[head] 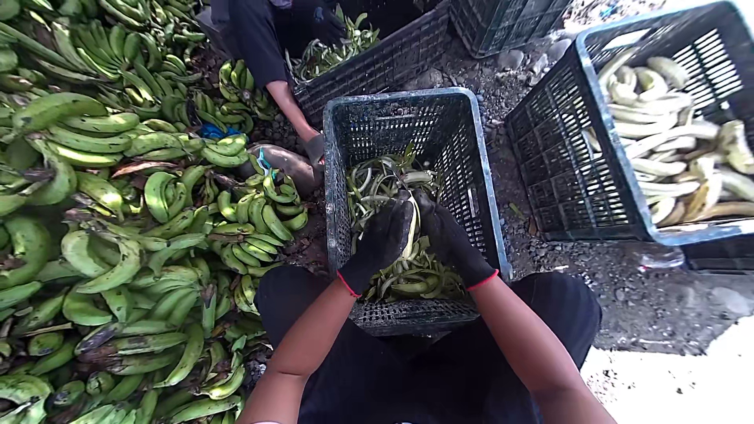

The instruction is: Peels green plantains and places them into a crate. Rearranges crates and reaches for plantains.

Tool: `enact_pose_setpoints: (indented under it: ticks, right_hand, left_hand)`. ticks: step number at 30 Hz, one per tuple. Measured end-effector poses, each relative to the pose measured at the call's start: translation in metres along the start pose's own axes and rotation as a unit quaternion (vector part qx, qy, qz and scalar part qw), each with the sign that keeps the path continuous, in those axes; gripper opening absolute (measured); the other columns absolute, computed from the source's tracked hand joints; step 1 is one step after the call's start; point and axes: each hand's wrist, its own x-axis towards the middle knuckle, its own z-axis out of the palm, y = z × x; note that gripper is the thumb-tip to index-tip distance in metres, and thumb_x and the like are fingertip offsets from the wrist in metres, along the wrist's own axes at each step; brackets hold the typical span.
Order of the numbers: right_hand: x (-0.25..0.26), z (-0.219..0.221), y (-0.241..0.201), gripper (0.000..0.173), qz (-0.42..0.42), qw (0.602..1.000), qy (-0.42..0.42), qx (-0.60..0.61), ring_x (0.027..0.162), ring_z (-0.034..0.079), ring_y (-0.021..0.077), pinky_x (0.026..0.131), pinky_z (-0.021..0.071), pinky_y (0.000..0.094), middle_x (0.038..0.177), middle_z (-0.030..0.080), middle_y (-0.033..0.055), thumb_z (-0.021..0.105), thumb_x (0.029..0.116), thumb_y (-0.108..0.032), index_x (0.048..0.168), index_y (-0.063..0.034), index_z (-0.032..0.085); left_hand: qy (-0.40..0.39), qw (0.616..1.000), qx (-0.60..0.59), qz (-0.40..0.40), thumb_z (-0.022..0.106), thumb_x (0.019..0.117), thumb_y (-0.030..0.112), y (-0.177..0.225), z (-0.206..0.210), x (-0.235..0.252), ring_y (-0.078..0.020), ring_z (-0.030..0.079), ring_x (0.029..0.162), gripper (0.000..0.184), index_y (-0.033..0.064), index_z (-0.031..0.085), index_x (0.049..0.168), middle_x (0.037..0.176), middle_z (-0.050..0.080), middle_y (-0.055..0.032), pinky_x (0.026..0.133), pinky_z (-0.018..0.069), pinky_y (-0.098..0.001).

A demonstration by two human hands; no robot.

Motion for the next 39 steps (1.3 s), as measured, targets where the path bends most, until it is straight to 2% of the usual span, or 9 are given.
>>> enact_pose_setpoints:
  ticks: [5, 8, 10, 18, 27, 30, 33, 37, 39]
  right_hand:
    - [0.003, -0.011, 0.014, 0.075, -0.035, 0.998, 0.001, 0.056, 0.085, 0.066, 0.0223, 0.064, 0.0561, 0.0457, 0.103, 0.068, 0.0067, 0.022, 0.0979, -0.078, 0.147, -0.0274, 0.048]
    - [0.002, -0.017, 0.0, 0.068, -0.12, 0.99, 0.025, -0.063, 0.089, 0.063, 0.0137, 0.075, 0.0543, 0.0392, 0.102, 0.065, 0.0024, 0.028, 0.1006, -0.073, 0.133, -0.0212, 0.059]
    - [0.009, -0.02, 0.001, 0.07, -0.189, 0.963, 0.022, -0.192, 0.111, 0.064, 0.031, 0.091, 0.0517, 0.0558, 0.119, 0.068, 0.0147, 0.037, 0.0981, -0.069, 0.132, -0.0149, 0.066]
    - [0.009, -0.023, 0.008, 0.095, -0.326, 0.907, 0.022, -0.265, 0.104, 0.062, 0.0427, 0.082, 0.0452, 0.0636, 0.113, 0.066, 0.022, 0.027, 0.0851, -0.089, 0.13, -0.0174, 0.07]
    - [-0.001, -0.001, -0.009, 0.062, -0.135, 0.959, 0.04, -0.246, 0.107, 0.063, 0.0406, 0.084, 0.0484, 0.0651, 0.115, 0.067, 0.0187, 0.05, 0.0952, -0.066, 0.125, -0.0164, 0.07]
    - [-0.002, 0.006, -0.009, 0.061, -0.042, 0.986, 0.07, -0.144, 0.077, 0.063, 0.031, 0.062, 0.0497, 0.0551, 0.089, 0.064, 0.0127, 0.041, 0.1002, -0.069, 0.113, -0.0149, 0.067]
    - [0.003, 0.001, -0.003, 0.077, 0.022, 0.996, 0.061, -0.056, 0.081, 0.065, 0.0304, 0.065, 0.0507, 0.0574, 0.092, 0.066, 0.0124, 0.03, 0.0946, -0.082, 0.115, -0.0167, 0.065]
    - [0.002, -0.011, 0.005, 0.073, -0.017, 0.996, 0.076, -0.034, 0.08, 0.064, 0.0235, 0.065, 0.0516, 0.0511, 0.092, 0.065, 0.008, 0.032, 0.095, -0.08, 0.122, -0.0196, 0.062]
    - [0.011, -0.02, -0.002, 0.071, -0.027, 0.995, 0.082, -0.053, 0.084, 0.063, 0.02, 0.074, 0.0512, 0.0492, 0.094, 0.066, 0.0067, 0.036, 0.0967, -0.075, 0.122, -0.0153, 0.065]
  left_hand:
    - [-0.013, 0.922, -0.359, -0.141, 0.017, 0.1088, 0.045, -0.004, -0.017, 0.013, -0.0101, 0.064, 0.062, 0.058, 0.0086, 0.056, 0.132, 0.077, 0.066, -0.0021, 0.058, 0.0579, -0.0256]
    - [0.005, 0.914, -0.364, -0.178, 0.032, 0.1086, 0.036, -0.006, -0.036, 0.021, -0.0101, 0.063, 0.063, 0.044, 0.0071, 0.062, 0.122, 0.079, 0.065, -0.0021, 0.058, 0.0579, -0.0258]
    - [-0.011, 0.905, -0.39, -0.171, 0.031, 0.1086, 0.035, -0.012, -0.047, 0.024, -0.0159, 0.069, 0.076, 0.047, 0.0034, 0.063, 0.123, 0.092, 0.071, -0.0089, 0.068, 0.0612, -0.0324]
    - [-0.035, 0.86, -0.47, -0.195, 0.021, 0.1095, 0.036, -0.013, -0.061, 0.034, -0.0109, 0.062, 0.055, 0.054, 0.0022, 0.062, 0.12, 0.079, 0.067, -0.0074, 0.048, 0.0547, -0.0236]
    - [0.081, 0.938, -0.295, -0.162, 0.024, 0.1117, 0.028, -0.006, -0.026, 0.021, -0.0063, 0.065, 0.087, 0.045, 0.0023, 0.06, 0.123, 0.099, 0.068, -0.0044, 0.08, 0.0568, -0.0248]
    - [0.128, 0.98, -0.118, -0.093, 0.019, 0.112, 0.027, -0.007, -0.013, 0.016, -0.0101, 0.059, 0.111, 0.05, -0.003, 0.054, 0.132, 0.119, 0.062, -0.0119, 0.101, 0.0487, -0.0294]
    - [0.091, 0.99, -0.009, -0.109, 0.02, 0.1116, 0.043, 0.007, -0.014, 0.001, -0.023, 0.062, 0.113, 0.058, 0.0059, 0.053, 0.142, 0.128, 0.062, -0.017, 0.098, 0.0514, -0.0464]
    - [0.05, 0.958, -0.252, -0.126, 0.013, 0.1101, 0.043, 0.004, -0.022, 0.014, -0.0098, 0.065, 0.066, 0.059, 0.0098, 0.058, 0.129, 0.087, 0.069, -0.0026, 0.059, 0.0583, -0.0274]
    - [0.019, 0.935, -0.333, -0.118, 0.013, 0.1102, 0.041, -0.002, -0.029, 0.021, -0.0102, 0.065, 0.066, 0.06, 0.0061, 0.057, 0.13, 0.088, 0.069, -0.0033, 0.061, 0.0585, -0.0262]
